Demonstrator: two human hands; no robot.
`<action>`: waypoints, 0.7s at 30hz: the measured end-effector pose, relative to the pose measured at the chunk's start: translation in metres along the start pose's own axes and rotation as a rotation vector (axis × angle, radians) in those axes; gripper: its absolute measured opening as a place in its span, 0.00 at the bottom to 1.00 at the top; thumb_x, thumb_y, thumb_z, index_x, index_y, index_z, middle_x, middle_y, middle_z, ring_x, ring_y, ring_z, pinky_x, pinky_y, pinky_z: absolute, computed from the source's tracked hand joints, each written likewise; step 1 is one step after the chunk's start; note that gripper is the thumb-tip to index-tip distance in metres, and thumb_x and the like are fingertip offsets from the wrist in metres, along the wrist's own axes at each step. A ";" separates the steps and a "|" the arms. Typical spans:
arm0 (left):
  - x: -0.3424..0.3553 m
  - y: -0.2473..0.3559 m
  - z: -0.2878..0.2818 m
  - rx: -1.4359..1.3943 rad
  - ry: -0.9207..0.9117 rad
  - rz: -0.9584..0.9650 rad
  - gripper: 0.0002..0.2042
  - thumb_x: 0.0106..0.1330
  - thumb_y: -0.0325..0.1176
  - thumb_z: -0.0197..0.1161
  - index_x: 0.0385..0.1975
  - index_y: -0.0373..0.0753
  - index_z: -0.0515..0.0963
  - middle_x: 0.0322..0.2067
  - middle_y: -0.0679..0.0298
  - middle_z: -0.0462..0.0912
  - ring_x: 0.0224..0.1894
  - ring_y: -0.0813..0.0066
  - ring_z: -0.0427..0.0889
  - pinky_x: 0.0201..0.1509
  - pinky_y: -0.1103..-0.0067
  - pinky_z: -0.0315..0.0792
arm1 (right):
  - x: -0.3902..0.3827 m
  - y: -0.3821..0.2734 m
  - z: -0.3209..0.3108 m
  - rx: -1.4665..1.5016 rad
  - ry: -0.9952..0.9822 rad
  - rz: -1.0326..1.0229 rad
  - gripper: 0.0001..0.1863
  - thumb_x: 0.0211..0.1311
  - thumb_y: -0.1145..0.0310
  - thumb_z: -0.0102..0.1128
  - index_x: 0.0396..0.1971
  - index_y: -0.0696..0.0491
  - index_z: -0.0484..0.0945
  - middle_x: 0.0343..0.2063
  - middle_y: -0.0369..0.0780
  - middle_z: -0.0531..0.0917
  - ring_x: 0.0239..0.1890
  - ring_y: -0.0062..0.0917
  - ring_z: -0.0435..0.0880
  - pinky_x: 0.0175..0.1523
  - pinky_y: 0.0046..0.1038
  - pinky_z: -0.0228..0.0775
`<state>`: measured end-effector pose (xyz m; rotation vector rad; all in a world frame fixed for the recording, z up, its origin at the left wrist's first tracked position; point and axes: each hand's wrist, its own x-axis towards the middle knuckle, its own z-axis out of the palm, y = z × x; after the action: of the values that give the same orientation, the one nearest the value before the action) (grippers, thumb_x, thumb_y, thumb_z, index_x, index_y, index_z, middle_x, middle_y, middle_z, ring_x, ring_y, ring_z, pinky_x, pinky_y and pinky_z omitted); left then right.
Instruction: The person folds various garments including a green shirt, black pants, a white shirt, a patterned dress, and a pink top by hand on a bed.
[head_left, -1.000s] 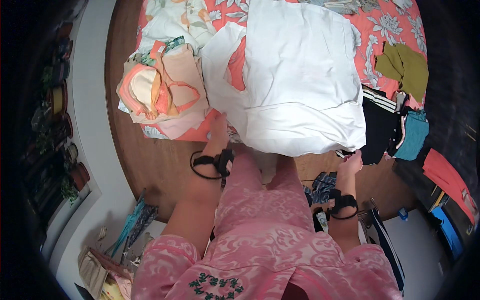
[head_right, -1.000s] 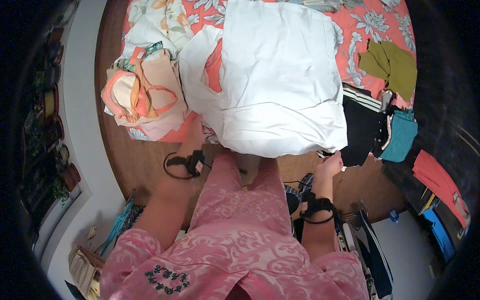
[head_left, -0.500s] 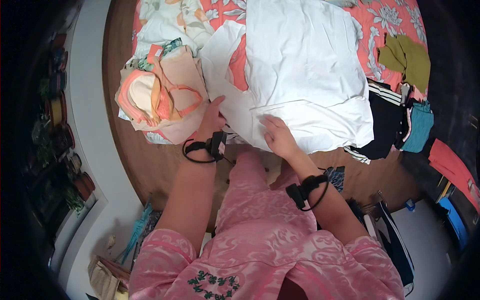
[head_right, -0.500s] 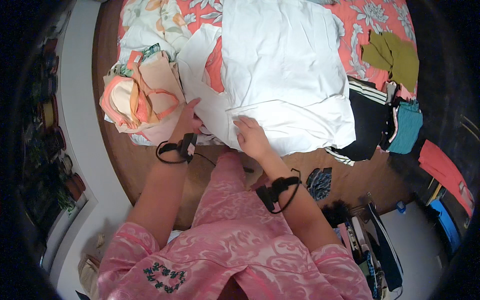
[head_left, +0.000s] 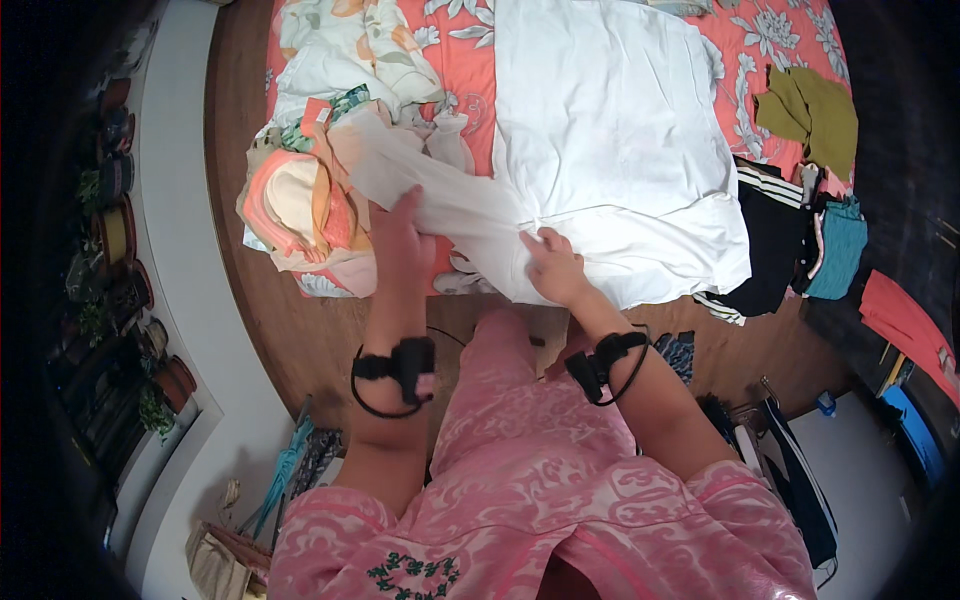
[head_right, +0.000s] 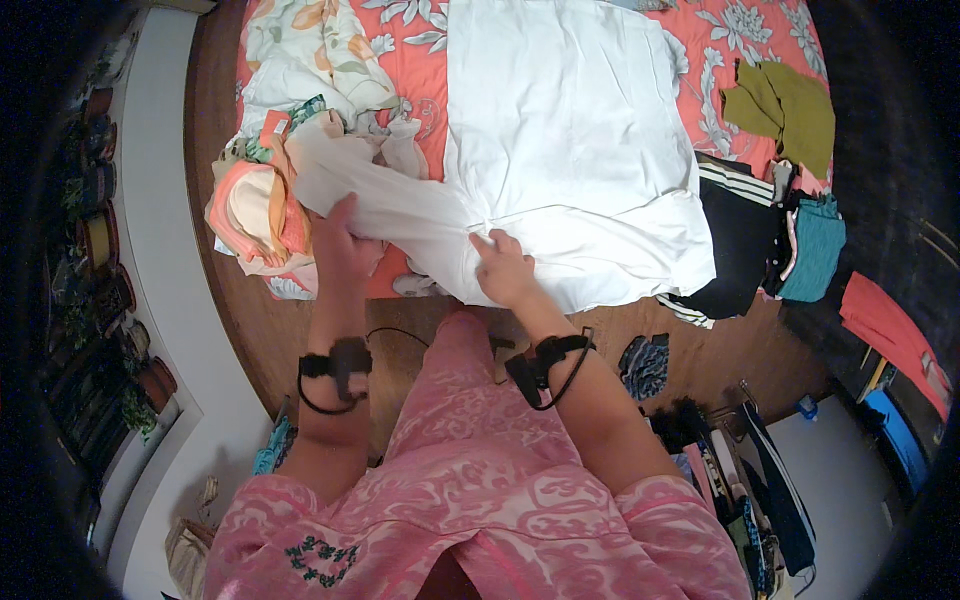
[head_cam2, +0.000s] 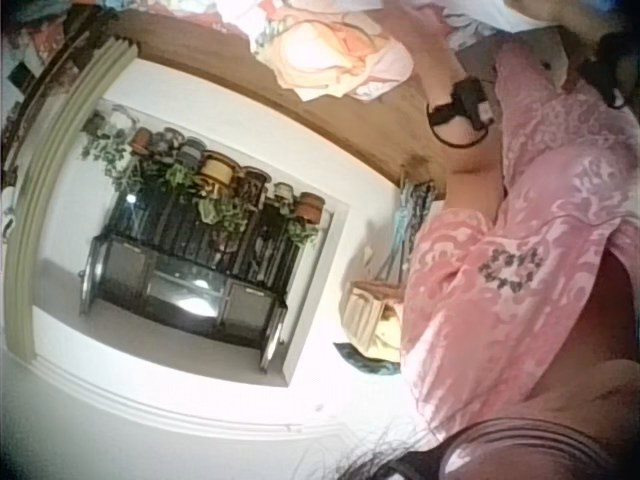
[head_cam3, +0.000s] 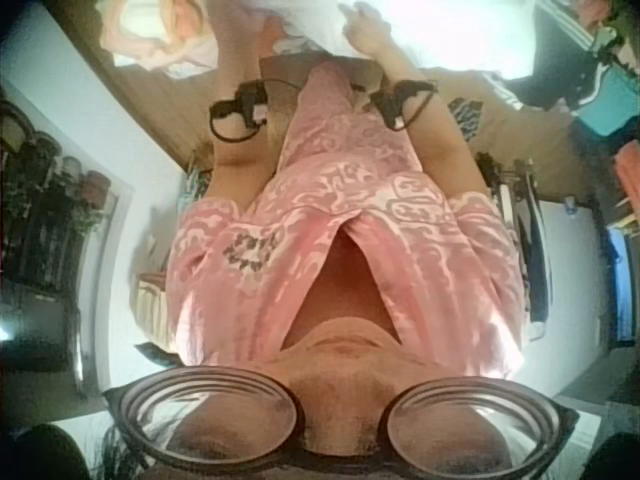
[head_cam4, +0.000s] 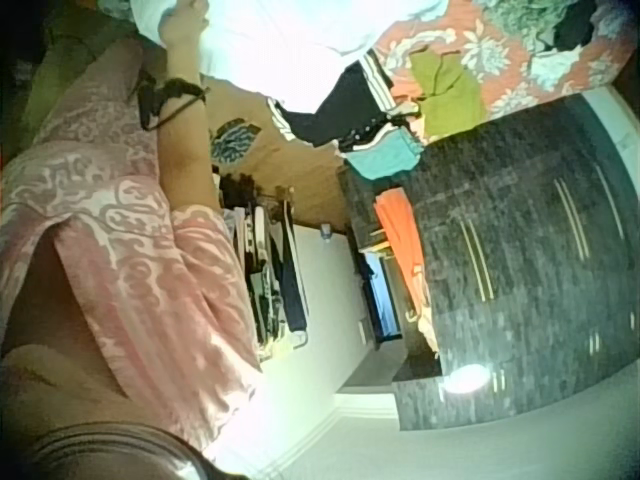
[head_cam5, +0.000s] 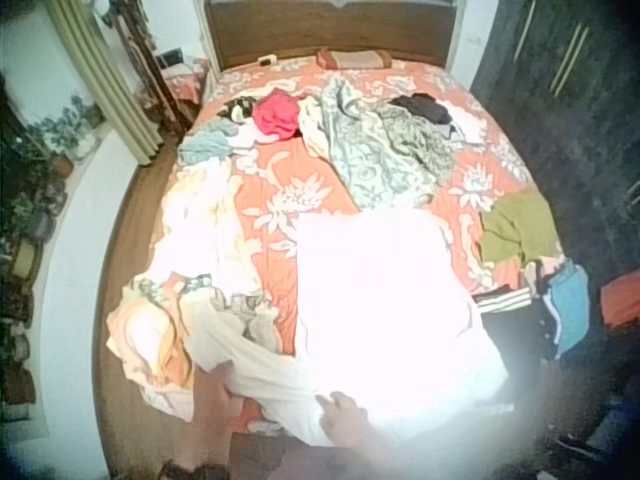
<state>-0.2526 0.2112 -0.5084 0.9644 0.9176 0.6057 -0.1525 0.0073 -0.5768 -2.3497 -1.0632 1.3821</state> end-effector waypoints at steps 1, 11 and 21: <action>-0.005 -0.009 -0.005 0.239 0.023 0.150 0.17 0.63 0.34 0.51 0.48 0.30 0.68 0.47 0.55 0.75 0.48 0.59 0.75 0.55 0.64 0.67 | 0.000 -0.001 0.002 -0.051 -0.005 0.005 0.30 0.54 0.65 0.51 0.60 0.40 0.61 0.61 0.42 0.57 0.63 0.33 0.56 0.57 0.50 0.55; -0.086 -0.089 0.048 1.291 -1.020 0.259 0.21 0.52 0.31 0.57 0.50 0.47 0.72 0.47 0.52 0.74 0.49 0.56 0.72 0.48 0.67 0.69 | -0.063 0.044 0.024 -0.316 0.114 -0.331 0.21 0.52 0.69 0.52 0.48 0.54 0.72 0.46 0.45 0.75 0.53 0.36 0.70 0.59 0.39 0.58; -0.077 -0.110 0.040 1.437 -0.872 0.073 0.27 0.50 0.29 0.58 0.54 0.43 0.66 0.44 0.55 0.73 0.48 0.56 0.69 0.53 0.66 0.65 | -0.092 0.137 -0.038 0.668 1.210 0.493 0.16 0.56 0.63 0.62 0.33 0.60 0.68 0.23 0.38 0.71 0.26 0.21 0.70 0.32 0.25 0.66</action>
<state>-0.2515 0.0840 -0.5663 2.2798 0.3944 -0.5862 -0.0836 -0.1465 -0.5643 -2.2606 0.2863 0.1059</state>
